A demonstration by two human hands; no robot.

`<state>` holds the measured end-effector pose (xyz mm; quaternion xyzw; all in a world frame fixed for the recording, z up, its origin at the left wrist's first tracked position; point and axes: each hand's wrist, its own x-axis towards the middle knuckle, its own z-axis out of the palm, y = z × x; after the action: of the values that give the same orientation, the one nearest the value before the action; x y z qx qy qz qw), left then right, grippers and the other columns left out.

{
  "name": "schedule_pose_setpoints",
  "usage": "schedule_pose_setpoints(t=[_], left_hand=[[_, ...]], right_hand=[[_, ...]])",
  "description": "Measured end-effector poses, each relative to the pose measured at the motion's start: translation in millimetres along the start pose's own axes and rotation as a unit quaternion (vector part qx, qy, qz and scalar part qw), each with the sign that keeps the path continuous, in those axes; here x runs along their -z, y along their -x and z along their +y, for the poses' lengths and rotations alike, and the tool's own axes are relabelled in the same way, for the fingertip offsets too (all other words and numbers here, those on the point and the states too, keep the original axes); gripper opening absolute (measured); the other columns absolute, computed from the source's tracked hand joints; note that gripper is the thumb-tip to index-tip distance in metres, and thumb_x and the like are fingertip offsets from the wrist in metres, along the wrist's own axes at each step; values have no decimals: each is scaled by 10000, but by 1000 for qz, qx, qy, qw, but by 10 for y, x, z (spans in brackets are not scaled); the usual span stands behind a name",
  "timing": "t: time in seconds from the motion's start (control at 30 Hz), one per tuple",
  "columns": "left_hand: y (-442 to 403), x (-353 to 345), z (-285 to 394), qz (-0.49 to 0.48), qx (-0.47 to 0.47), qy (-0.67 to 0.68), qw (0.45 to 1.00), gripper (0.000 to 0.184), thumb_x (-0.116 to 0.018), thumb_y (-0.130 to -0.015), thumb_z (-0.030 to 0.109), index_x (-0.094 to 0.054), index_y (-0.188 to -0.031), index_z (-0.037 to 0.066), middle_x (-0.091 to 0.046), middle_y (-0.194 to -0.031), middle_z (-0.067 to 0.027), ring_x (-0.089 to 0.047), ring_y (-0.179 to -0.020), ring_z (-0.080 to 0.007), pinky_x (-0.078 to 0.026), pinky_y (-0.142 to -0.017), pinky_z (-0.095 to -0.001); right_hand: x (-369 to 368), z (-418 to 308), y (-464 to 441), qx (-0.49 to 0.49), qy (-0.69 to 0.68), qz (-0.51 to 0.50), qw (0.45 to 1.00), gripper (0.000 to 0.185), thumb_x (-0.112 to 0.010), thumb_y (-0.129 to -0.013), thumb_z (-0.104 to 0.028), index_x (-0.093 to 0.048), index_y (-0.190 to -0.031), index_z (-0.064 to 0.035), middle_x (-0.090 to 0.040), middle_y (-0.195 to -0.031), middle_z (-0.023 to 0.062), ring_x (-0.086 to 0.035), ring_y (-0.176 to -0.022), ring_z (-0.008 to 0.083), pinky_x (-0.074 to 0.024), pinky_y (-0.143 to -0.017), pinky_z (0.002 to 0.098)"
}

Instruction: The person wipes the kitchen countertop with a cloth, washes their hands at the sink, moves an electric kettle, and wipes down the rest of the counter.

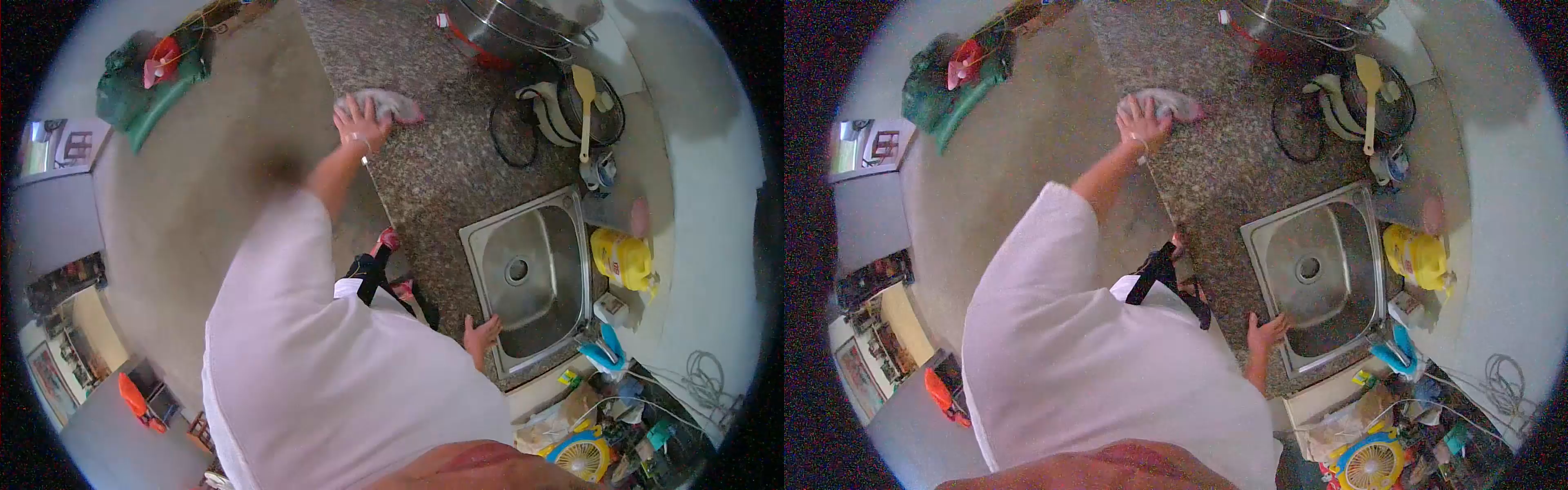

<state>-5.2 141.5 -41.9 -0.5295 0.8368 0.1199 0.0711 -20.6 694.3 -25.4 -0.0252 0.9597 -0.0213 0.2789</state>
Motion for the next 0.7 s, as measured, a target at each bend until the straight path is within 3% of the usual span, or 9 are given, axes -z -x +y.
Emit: schedule_pose_setpoints(t=[0.17,0.2,0.3,0.37,0.4,0.53,0.63,0.7], left_hand=[[-619,157,-33,-18,18,-57,998,758,-255,-842,637,-125,-1440,191,-29,-1479,-205,-15,-1336,-465,-31,-1063,-548],[-585,58,-25,6,1,-44,999,743,-344,-838,598,-178,-1429,179,-54,-1467,-231,-38,-1324,-487,-58,-1057,-565],[42,-282,170,25,-147,-77,986,683,-389,-854,462,-182,-1423,145,-88,-1462,-235,-36,-1330,-477,-63,-1051,-582],[918,-151,396,-31,-249,-168,953,713,-504,-800,411,-245,-1397,120,-150,-1427,-272,-88,-1315,-489,-101,-1038,-602],[1358,-331,394,46,-316,-52,946,714,-564,-764,390,-307,-1364,100,-194,-1395,-292,-131,-1298,-498,-140,-1032,-599],[2793,-543,549,-95,-391,-90,911,676,-516,-803,465,-307,-1379,178,-194,-1424,-249,-106,-1322,-464,-119,-1059,-562],[2958,-772,446,-56,-419,27,906,687,-505,-808,513,-348,-1359,133,-146,-1450,-234,-38,-1323,-490,-56,-1050,-598],[2727,-719,421,-41,-392,18,919,655,-487,-821,507,-354,-1353,150,-186,-1429,-237,-54,-1322,-481,-62,-1059,-579]], right_hand=[[-8,63,-43,5,11,2,1000,939,-659,-724,-498,-187,-1378,-17,-168,-1439,223,-124,-1338,388,-114,-1016,629],[16,37,-33,10,13,2,1000,934,-659,-722,-501,-194,-1378,-26,-170,-1441,213,-129,-1337,384,-113,-1014,632],[-16,48,-25,10,25,11,1000,927,-663,-708,-512,-213,-1375,-50,-179,-1444,186,-145,-1335,375,-106,-999,653],[-78,87,-11,21,21,25,999,932,-669,-696,-517,-220,-1376,-63,-188,-1443,175,-151,-1333,373,-98,-986,671],[-87,115,-15,36,15,35,999,938,-672,-690,-518,-220,-1378,-68,-193,-1441,173,-151,-1332,374,-93,-979,680],[-78,160,-9,79,-18,49,996,959,-675,-674,-532,-219,-1382,-73,-202,-1438,166,-159,-1326,382,-82,-973,689],[-71,205,-11,91,-19,43,995,958,-666,-679,-537,-215,-1384,-71,-200,-1439,169,-160,-1320,397,-76,-976,686],[7,174,18,93,-2,17,995,954,-664,-682,-535,-215,-1383,-67,-203,-1437,173,-162,-1315,407,-78,-980,683]])
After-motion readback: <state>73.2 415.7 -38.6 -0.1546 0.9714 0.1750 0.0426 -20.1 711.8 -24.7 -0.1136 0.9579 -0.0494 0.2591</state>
